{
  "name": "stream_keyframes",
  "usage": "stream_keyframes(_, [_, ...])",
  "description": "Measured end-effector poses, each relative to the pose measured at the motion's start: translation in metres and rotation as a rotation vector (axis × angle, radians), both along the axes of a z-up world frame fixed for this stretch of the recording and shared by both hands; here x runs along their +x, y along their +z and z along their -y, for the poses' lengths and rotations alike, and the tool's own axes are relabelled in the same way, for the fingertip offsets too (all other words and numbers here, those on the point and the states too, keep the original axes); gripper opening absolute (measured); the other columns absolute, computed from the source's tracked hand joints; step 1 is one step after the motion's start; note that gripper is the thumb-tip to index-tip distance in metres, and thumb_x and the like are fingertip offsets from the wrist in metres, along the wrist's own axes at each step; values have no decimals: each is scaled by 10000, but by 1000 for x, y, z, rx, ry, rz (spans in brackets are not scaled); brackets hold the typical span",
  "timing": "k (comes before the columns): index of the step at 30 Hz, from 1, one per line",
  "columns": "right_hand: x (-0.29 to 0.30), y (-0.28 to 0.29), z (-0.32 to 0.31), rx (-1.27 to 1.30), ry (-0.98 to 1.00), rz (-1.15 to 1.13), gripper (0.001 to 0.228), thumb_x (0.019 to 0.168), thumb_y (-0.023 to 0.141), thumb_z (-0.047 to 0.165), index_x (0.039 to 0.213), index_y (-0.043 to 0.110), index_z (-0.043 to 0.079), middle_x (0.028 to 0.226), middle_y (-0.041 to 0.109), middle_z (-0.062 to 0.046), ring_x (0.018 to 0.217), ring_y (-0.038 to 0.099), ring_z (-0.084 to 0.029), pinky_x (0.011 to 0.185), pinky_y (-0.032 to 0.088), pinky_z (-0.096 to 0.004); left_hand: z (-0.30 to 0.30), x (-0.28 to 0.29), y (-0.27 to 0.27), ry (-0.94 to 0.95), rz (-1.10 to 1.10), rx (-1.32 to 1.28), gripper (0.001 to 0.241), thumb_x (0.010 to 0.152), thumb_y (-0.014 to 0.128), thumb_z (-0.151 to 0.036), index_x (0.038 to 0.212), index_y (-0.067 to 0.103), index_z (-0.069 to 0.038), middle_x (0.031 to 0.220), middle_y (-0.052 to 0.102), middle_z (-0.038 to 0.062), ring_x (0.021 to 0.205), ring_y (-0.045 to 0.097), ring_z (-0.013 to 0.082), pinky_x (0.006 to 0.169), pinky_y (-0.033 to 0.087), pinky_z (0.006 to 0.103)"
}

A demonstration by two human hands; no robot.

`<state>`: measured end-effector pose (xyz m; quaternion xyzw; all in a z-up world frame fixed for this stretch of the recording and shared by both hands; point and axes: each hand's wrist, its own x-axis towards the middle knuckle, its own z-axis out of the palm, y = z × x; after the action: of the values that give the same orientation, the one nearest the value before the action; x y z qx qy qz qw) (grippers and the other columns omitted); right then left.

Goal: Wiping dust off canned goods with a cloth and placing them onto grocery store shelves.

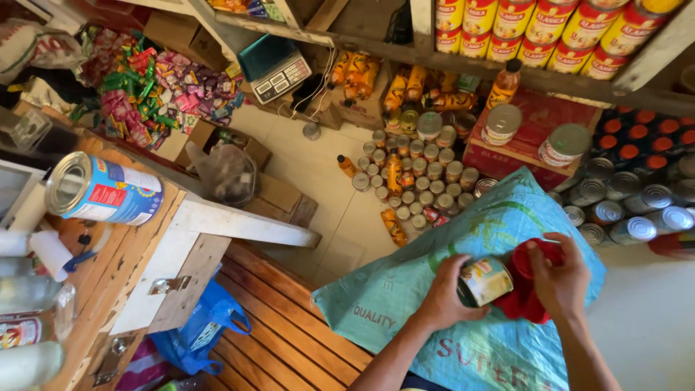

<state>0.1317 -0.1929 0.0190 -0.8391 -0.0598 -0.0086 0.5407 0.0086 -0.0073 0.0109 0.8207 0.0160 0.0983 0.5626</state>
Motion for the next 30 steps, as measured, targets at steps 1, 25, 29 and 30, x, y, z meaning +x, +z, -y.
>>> stream_keyframes(1, [-7,8,0,-6,-7,0,275,1019,728,78,1260,627,-6,924,685,-135,735,568,-185,665,456,-293,1,0,-5,-7,0,-6,969,679,831,-320,1461,371,19,1382,475,245,1247,511,393,1086,422,480])
stream_keyframes(25, [-81,30,-12,-502,336,622,350,1058,547,331,1296,696,123,1346,692,-90,1280,634,-283,1088,406,-445,25,6,-85,-67,130,-21,807,551,911,-169,1269,583,-1,1139,602,252,1077,601,470,999,496,522])
stream_keyframes(29, [-66,36,-13,-437,403,596,343,1060,551,320,1285,702,110,1281,709,-114,1226,664,-323,1024,452,-474,22,8,-75,-62,174,-43,893,544,927,-207,1332,575,25,1243,596,263,1188,588,487,1077,474,547])
stream_keyframes(30, [-58,40,-12,-409,402,594,345,1073,533,331,1257,711,100,1228,723,-128,1178,687,-342,975,483,-497,23,9,-71,-61,204,-33,959,532,957,-242,1364,561,26,1287,585,267,1227,572,492,1104,457,563])
